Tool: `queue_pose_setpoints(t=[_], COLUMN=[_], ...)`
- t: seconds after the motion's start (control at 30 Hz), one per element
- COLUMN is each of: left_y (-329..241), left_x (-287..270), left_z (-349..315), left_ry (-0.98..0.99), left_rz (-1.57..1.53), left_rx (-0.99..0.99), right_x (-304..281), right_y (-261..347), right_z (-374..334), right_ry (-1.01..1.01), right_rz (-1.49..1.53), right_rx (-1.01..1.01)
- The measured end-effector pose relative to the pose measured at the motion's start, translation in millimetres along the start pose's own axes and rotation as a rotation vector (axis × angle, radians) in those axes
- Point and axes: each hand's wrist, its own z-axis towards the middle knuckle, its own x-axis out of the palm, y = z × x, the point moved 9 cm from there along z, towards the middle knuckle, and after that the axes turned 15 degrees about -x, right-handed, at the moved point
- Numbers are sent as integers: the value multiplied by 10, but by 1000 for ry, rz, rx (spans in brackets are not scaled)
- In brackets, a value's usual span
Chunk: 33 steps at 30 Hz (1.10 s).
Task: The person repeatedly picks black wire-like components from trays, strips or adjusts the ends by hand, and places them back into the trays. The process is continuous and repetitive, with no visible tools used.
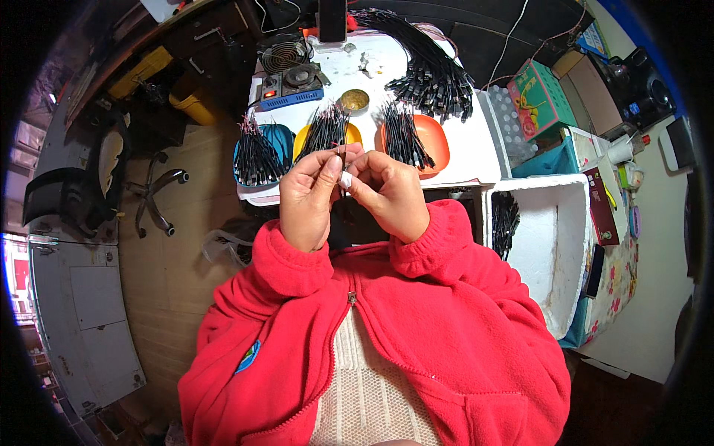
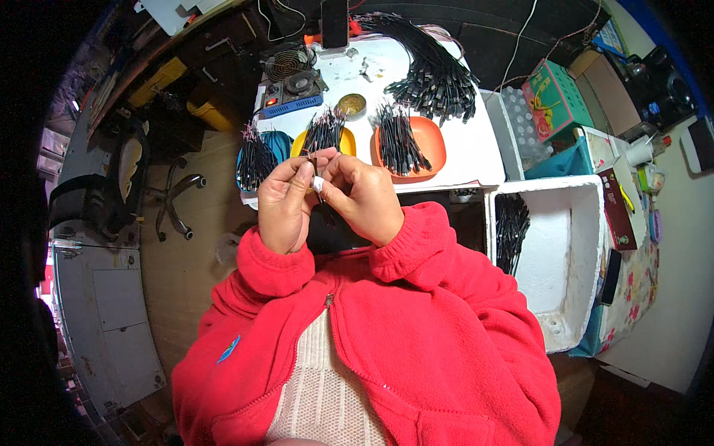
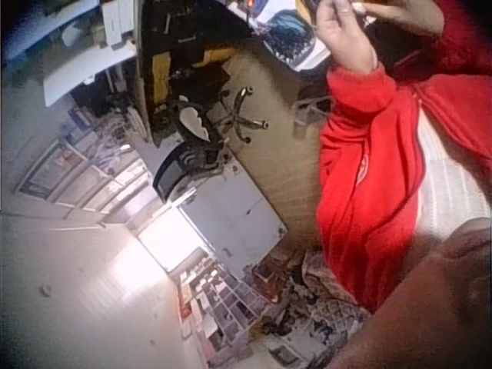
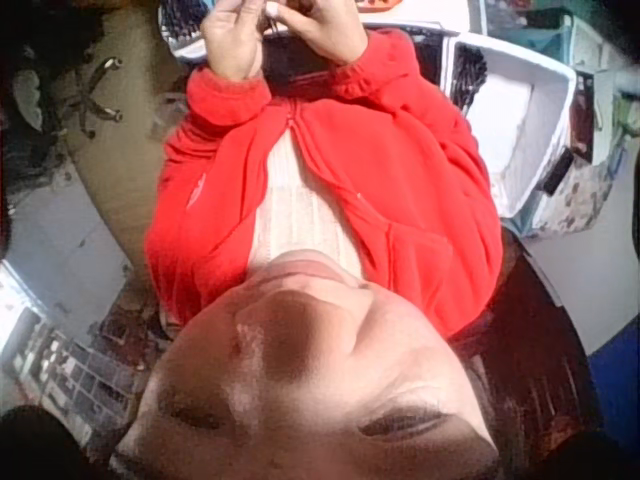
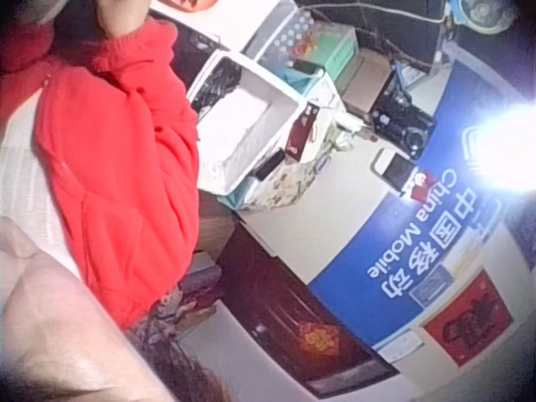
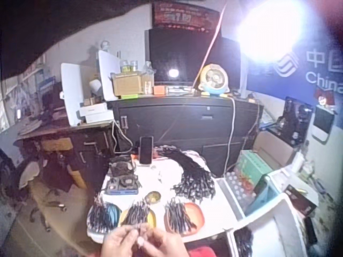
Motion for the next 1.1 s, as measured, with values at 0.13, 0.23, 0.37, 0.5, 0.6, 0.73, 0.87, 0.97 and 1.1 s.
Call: queue_pose_setpoints(t=[0.13,0.23,0.37,0.5,0.6,0.73,0.87,0.97,1.1], left_y=[70,23,45,107,87,60,124,143,109], left_x=[28,78,141,184,187,158,129,122,122], left_z=[3,-41,-67,-57,-70,-92,-86,-91,-107], left_ry=[-20,-7,44,75,26,-9,61,81,75], left_rz=[6,104,201,220,313,309,69,57,147], left_rx=[-32,49,32,-4,62,111,8,-39,-2], right_x=[-52,-149,-369,-378,-377,-331,-190,-162,-234], right_y=[27,75,90,121,184,189,73,97,137], right_z=[-69,-70,-20,8,-4,-32,-55,-44,-32], right_ry=[-31,-4,-70,-40,-82,-146,-128,-85,-84], right_rz=[37,-29,175,202,74,192,699,721,540], right_rx=[-22,-48,-31,-55,-137,-154,32,47,-12])
